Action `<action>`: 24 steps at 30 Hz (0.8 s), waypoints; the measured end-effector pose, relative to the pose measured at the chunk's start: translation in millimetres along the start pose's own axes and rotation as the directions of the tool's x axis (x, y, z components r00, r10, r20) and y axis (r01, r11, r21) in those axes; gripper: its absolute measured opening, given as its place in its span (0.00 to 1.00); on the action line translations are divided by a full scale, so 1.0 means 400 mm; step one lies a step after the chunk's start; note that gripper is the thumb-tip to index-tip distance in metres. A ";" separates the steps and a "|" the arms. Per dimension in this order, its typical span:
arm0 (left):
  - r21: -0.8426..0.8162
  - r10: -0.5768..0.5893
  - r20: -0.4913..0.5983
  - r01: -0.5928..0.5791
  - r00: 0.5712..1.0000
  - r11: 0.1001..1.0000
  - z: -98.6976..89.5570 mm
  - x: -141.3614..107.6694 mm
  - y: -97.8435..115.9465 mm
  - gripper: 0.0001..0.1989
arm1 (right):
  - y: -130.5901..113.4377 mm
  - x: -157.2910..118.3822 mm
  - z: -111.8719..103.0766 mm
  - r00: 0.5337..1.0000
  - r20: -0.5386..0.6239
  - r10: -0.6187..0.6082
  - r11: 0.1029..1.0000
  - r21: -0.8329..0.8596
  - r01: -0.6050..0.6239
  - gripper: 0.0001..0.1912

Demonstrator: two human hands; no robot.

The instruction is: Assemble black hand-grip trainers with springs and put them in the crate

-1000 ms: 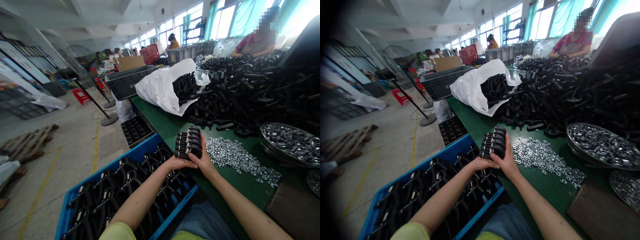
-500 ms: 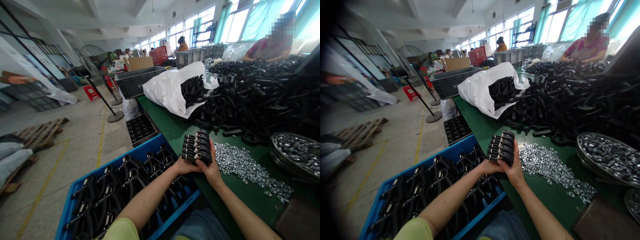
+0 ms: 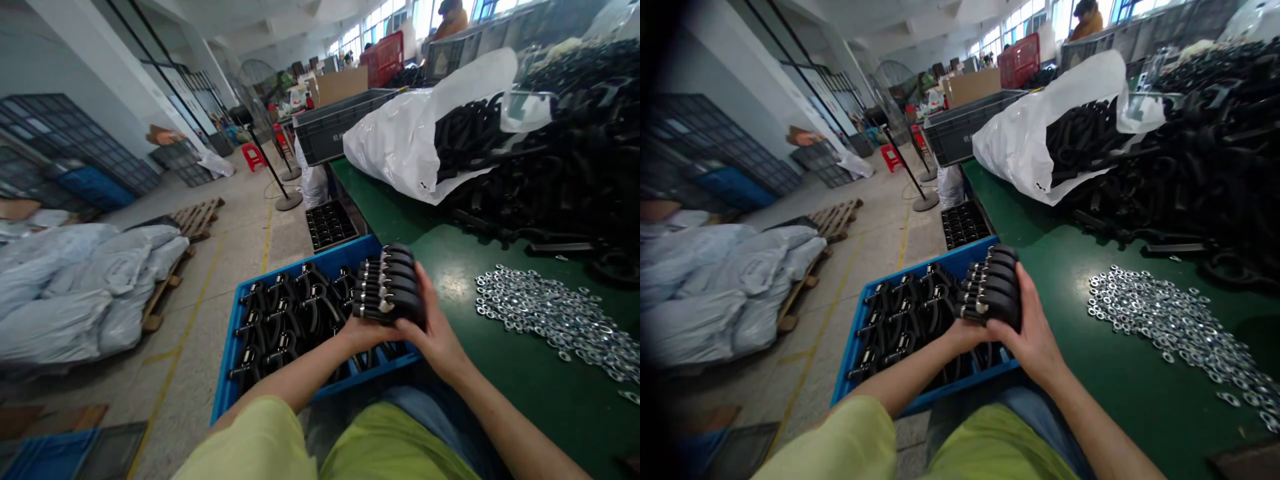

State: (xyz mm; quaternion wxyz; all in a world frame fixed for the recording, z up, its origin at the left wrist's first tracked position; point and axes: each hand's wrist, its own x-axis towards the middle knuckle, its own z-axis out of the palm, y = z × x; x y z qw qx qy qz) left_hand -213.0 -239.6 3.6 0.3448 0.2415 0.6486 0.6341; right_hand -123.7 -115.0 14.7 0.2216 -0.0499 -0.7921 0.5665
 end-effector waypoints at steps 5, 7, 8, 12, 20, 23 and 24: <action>-0.247 -0.169 -0.369 0.079 0.914 0.966 -0.074 -0.214 -0.046 0.22 | 0.006 -0.068 0.111 0.932 0.363 -0.003 1.000 0.026 -0.007 0.35; -0.423 -0.338 -0.441 0.140 0.831 0.895 -0.082 -0.261 -0.072 0.20 | 0.026 -0.105 0.153 0.882 0.466 0.066 0.995 0.036 -0.094 0.33; -0.493 -0.420 -0.443 0.176 0.792 0.852 -0.084 -0.275 -0.083 0.19 | 0.037 -0.121 0.171 0.859 0.500 0.105 0.989 0.039 -0.143 0.33; -0.643 -0.643 -0.333 0.332 0.690 0.690 -0.104 -0.270 -0.099 0.18 | 0.065 -0.150 0.220 0.817 0.534 0.219 0.955 0.053 -0.291 0.35; -0.668 -0.732 -0.164 0.471 0.661 0.576 -0.179 -0.222 -0.083 0.19 | 0.057 -0.103 0.253 0.822 0.504 0.266 0.938 0.062 -0.342 0.34; -0.688 -0.733 -0.166 0.455 0.660 0.565 -0.189 -0.234 -0.107 0.18 | 0.073 -0.113 0.272 0.819 0.513 0.257 0.939 0.068 -0.337 0.34; -0.695 -0.735 -0.173 0.448 0.655 0.562 -0.191 -0.236 -0.119 0.18 | 0.083 -0.117 0.279 0.812 0.520 0.265 0.937 0.060 -0.345 0.34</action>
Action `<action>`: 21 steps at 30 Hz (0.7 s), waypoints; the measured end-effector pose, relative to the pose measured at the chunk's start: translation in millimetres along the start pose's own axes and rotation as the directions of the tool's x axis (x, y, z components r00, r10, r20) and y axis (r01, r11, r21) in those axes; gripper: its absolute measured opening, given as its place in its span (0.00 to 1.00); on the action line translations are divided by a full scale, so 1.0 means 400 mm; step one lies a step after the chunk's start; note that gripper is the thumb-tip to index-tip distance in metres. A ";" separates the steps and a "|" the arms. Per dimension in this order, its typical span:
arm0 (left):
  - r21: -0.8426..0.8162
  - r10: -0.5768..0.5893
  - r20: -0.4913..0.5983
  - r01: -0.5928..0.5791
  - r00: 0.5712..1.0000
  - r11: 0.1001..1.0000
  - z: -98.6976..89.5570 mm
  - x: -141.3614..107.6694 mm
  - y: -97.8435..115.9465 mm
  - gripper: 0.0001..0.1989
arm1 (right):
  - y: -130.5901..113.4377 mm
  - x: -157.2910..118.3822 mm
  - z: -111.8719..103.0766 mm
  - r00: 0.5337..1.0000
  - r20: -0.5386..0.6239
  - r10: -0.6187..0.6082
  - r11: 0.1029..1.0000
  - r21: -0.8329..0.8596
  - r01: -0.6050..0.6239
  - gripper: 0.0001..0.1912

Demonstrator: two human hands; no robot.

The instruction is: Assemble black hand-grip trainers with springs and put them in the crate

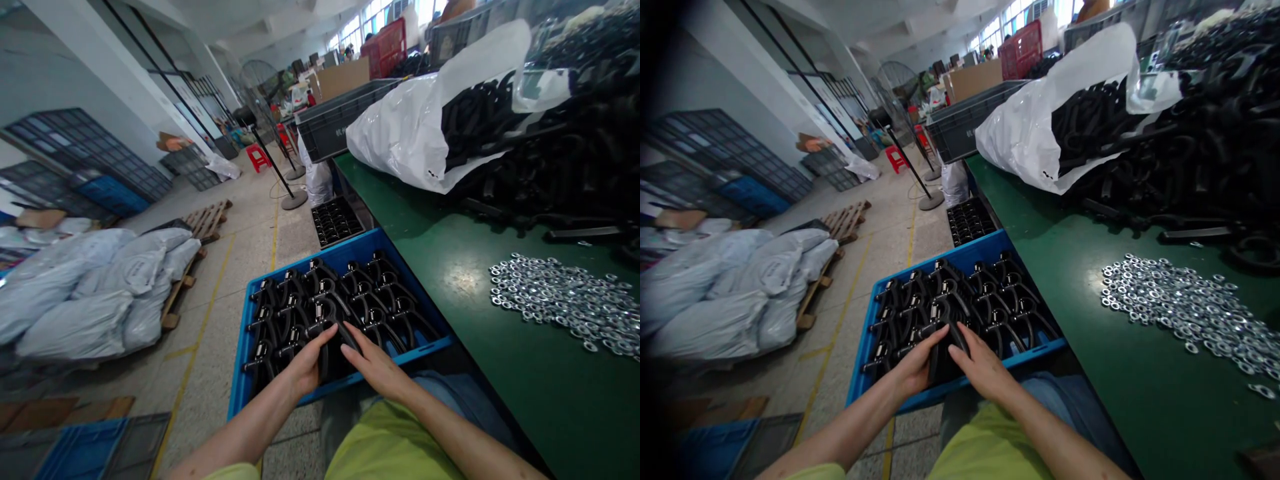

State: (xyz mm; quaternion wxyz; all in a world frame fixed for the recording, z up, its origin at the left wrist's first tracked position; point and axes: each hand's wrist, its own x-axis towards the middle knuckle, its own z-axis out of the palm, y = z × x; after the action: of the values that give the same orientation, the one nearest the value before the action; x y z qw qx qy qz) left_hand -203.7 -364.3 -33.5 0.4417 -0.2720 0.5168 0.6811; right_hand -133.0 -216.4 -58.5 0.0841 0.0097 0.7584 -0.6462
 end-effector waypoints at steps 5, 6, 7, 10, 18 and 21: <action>-0.011 -0.001 -0.010 0.001 1.000 1.000 -0.027 0.061 -0.031 0.18 | 0.053 0.023 0.010 0.997 0.062 0.051 0.996 -0.077 -0.046 0.36; -0.010 0.006 0.004 -0.006 1.000 1.000 -0.033 0.069 -0.037 0.18 | 0.059 0.027 0.011 0.995 0.081 0.052 0.993 -0.107 -0.043 0.36; -0.012 0.020 0.025 -0.019 0.999 1.000 -0.039 0.075 -0.042 0.18 | 0.063 0.030 0.012 0.994 0.098 0.049 0.990 -0.138 -0.035 0.36; -0.022 0.056 0.099 -0.054 0.994 0.998 -0.058 0.078 -0.055 0.19 | 0.067 0.031 0.017 0.993 0.116 0.028 0.979 -0.203 -0.004 0.36; 0.027 -0.013 0.058 0.011 0.998 1.000 -0.050 0.127 -0.076 0.24 | 0.085 0.046 0.030 0.984 0.066 0.167 0.897 -0.424 -0.124 0.35; 0.113 0.023 0.004 -0.023 1.000 0.993 -0.049 0.125 -0.079 0.25 | 0.090 0.039 0.031 0.986 0.034 0.162 0.883 -0.451 -0.129 0.35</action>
State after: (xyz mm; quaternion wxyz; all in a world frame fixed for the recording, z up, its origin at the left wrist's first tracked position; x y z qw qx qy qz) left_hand -200.7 -364.5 -95.8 0.4493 -0.2395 0.5570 0.6561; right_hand -142.3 -224.2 -97.9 0.1592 0.0240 0.8802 -0.4464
